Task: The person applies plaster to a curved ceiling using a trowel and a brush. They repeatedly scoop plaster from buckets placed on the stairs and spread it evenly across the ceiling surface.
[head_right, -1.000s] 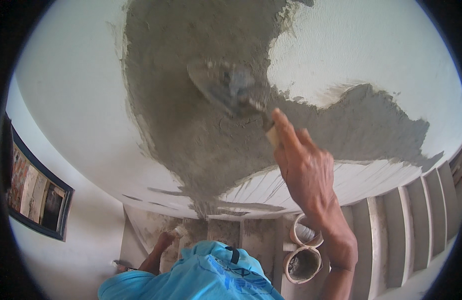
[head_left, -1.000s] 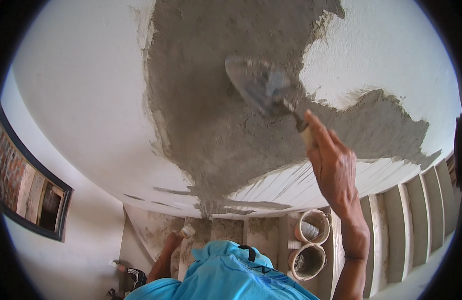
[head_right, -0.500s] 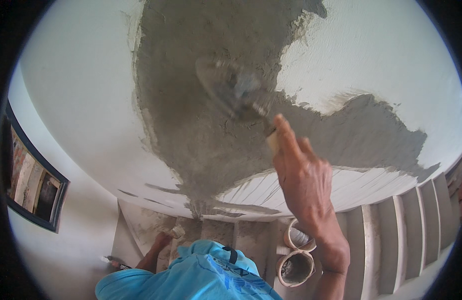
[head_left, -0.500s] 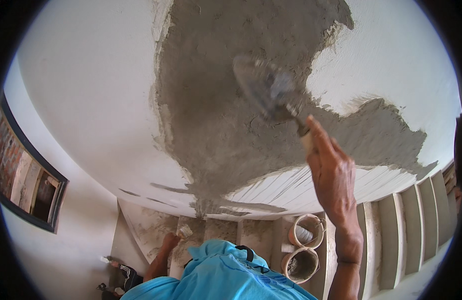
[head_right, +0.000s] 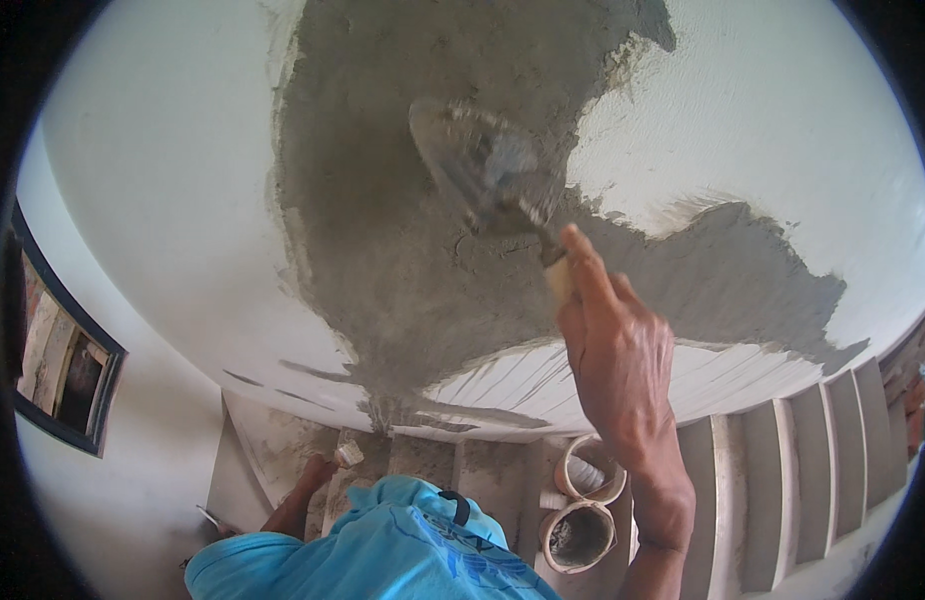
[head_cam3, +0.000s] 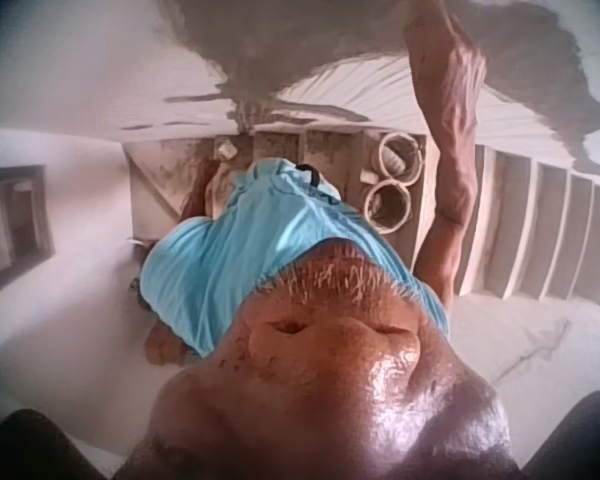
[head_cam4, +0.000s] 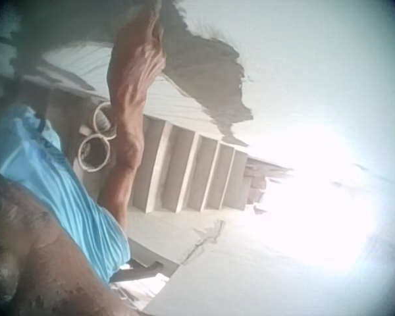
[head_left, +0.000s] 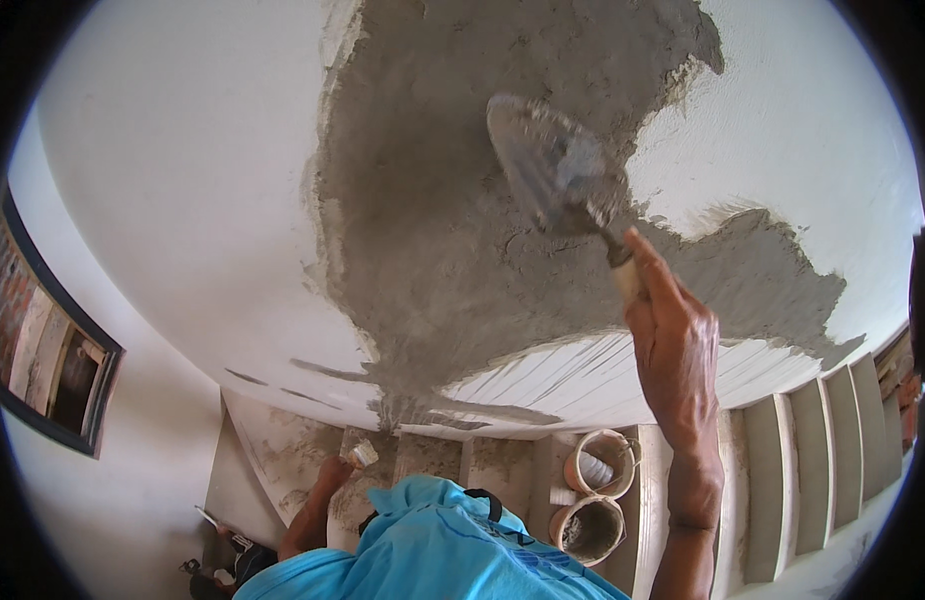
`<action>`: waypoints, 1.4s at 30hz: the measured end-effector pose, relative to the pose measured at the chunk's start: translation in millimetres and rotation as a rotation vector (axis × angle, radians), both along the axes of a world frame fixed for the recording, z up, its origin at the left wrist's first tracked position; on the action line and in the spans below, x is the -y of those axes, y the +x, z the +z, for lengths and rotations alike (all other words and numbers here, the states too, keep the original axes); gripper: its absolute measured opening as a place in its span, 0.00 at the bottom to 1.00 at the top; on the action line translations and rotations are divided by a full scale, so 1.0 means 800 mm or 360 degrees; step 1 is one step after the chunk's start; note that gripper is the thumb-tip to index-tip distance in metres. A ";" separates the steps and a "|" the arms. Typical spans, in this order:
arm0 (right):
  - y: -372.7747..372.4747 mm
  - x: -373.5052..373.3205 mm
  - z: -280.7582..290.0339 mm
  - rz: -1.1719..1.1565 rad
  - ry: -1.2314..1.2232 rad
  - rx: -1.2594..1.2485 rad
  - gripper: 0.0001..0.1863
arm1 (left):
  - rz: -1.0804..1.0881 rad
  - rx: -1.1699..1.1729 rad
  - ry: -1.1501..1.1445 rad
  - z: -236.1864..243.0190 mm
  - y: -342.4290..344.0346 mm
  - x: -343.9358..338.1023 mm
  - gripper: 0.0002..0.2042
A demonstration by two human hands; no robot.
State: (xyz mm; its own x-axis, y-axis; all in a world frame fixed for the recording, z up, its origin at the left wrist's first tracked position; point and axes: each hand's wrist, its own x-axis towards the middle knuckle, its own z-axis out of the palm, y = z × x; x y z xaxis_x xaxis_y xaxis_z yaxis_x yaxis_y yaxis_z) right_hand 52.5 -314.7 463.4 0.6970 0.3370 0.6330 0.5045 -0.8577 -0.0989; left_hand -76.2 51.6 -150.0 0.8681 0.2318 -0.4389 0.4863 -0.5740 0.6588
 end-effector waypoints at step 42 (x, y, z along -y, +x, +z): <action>-0.014 0.012 0.000 0.0006 0.0135 -0.0473 0.24 | -0.0167 0.0197 0.0024 -0.030 0.002 -0.020 0.19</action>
